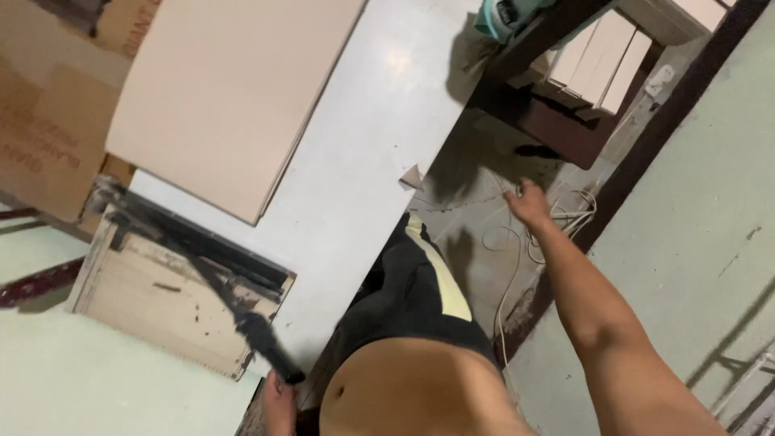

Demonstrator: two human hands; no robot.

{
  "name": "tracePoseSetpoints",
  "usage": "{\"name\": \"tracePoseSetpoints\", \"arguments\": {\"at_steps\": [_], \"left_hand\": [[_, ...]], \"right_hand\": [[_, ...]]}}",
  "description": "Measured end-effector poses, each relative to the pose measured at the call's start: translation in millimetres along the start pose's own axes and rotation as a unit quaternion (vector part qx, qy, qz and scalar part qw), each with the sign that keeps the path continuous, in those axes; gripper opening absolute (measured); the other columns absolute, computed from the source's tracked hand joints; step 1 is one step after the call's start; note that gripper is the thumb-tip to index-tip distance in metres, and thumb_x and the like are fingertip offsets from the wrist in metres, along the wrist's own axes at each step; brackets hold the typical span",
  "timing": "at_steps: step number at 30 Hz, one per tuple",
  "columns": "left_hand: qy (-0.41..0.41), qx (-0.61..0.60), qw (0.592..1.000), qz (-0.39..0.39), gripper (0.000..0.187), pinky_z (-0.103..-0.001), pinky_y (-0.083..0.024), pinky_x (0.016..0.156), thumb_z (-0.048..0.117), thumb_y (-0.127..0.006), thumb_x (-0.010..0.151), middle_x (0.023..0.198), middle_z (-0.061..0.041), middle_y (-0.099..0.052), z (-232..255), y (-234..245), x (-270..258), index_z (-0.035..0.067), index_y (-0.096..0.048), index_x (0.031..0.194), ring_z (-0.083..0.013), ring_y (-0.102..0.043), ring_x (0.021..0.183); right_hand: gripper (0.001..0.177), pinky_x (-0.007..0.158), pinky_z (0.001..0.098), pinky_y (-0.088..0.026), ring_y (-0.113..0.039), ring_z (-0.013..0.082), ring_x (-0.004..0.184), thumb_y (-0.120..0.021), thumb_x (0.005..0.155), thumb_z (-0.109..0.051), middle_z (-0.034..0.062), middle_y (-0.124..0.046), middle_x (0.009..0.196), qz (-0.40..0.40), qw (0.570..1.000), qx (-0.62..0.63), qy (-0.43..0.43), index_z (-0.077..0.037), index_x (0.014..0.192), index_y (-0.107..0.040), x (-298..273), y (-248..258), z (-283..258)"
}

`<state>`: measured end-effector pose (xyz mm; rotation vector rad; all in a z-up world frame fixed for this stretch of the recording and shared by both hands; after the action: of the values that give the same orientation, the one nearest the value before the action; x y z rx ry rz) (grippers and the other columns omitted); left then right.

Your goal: Using a manual guillotine-style paper cutter to cut cardboard sheets into smaller pieces.

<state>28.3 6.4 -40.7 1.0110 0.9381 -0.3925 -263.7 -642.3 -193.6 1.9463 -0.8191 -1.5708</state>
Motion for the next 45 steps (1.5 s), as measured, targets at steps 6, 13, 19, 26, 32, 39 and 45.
{"name": "tracePoseSetpoints", "arguments": {"at_steps": [6,13,19,26,32,39,45], "left_hand": [[-0.190,-0.217,0.936,0.201,0.024,-0.032,-0.052,0.085,0.021,-0.057,0.103,0.102,-0.011,-0.074,-9.6,25.6,25.9,0.004,-0.072,0.112,-0.0200,-0.066,0.094],[-0.271,-0.496,0.802,0.193,0.017,-0.037,-0.060,0.090,0.012,-0.054,0.106,0.109,-0.015,-0.065,144.4,79.3,21.9,0.001,-0.061,0.118,-0.0224,-0.066,0.104],[-0.272,-0.407,0.869,0.072,0.048,-0.052,-0.044,0.111,0.021,-0.059,0.103,0.141,-0.026,-0.053,315.7,76.4,43.1,0.003,-0.048,0.146,-0.0409,-0.053,0.132],[-0.054,-0.284,0.952,0.103,0.082,-0.058,-0.042,0.112,0.045,-0.068,0.090,0.151,-0.023,-0.037,327.6,-30.1,249.3,0.004,-0.036,0.153,-0.0446,-0.041,0.141],[0.027,-0.188,0.969,0.156,0.042,-0.049,-0.054,0.094,0.033,-0.061,0.090,0.121,-0.005,-0.055,311.5,-53.2,229.5,0.011,-0.054,0.126,-0.0354,-0.062,0.117],[0.024,-0.189,0.971,0.143,0.045,-0.049,-0.057,0.088,0.018,-0.051,0.097,0.122,-0.020,-0.048,348.2,2.2,171.0,-0.011,-0.045,0.131,-0.0418,-0.062,0.113],[-0.046,-0.323,0.926,0.192,0.035,-0.059,-0.049,0.090,0.027,-0.049,0.104,0.098,-0.027,-0.066,351.1,31.3,136.2,-0.007,-0.059,0.108,-0.0462,-0.065,0.103]], "right_hand": [[0.091,0.109,0.0483,-0.041,-0.053,0.0429,0.136,-0.036,0.090,-0.075,0.0223,-0.055,0.148,-0.155,0.974,-0.120,0.109,-0.012,0.154,-0.046,-92.0,-101.9,-25.3],[0.067,0.113,0.0655,-0.039,-0.048,0.0502,0.138,-0.055,0.102,-0.040,0.0334,-0.049,0.149,-0.241,0.931,0.065,0.266,0.004,0.151,-0.046,-239.8,-33.3,-276.9],[0.067,0.104,0.0551,-0.048,-0.062,0.0405,0.125,-0.056,0.104,-0.052,0.0231,-0.061,0.140,-0.124,0.887,-0.120,0.428,-0.010,0.155,-0.047,-171.2,-78.1,-430.9],[0.083,0.111,0.0650,-0.041,-0.024,0.0476,0.152,-0.060,0.095,-0.053,0.0222,-0.019,0.167,-0.090,0.767,-0.456,0.441,-0.026,0.165,-0.024,-117.0,-142.7,-497.0],[0.102,0.105,0.0554,-0.053,-0.021,0.0507,0.152,-0.067,0.089,-0.059,0.0295,-0.015,0.166,-0.129,0.719,-0.531,0.429,-0.019,0.166,-0.012,-146.4,-121.9,-508.5],[0.106,0.104,0.0529,-0.054,-0.021,0.0537,0.151,-0.069,0.086,-0.060,0.0329,-0.015,0.165,-0.144,0.729,-0.513,0.429,-0.015,0.165,-0.016,-153.8,-115.5,-519.3],[0.096,0.115,0.0539,-0.044,-0.022,0.0481,0.153,-0.070,0.088,-0.056,0.0259,-0.019,0.167,-0.171,0.779,-0.418,0.435,-0.020,0.165,-0.024,-148.5,-104.6,-513.9]]}}
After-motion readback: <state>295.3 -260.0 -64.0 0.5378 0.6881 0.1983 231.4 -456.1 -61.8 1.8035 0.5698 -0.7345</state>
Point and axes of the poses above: each hand's wrist, its own x-axis towards the middle knuckle, its own y-axis out of the back of the hand, z = x × y, the point moved 5 cm from there along x, towards the middle knuckle
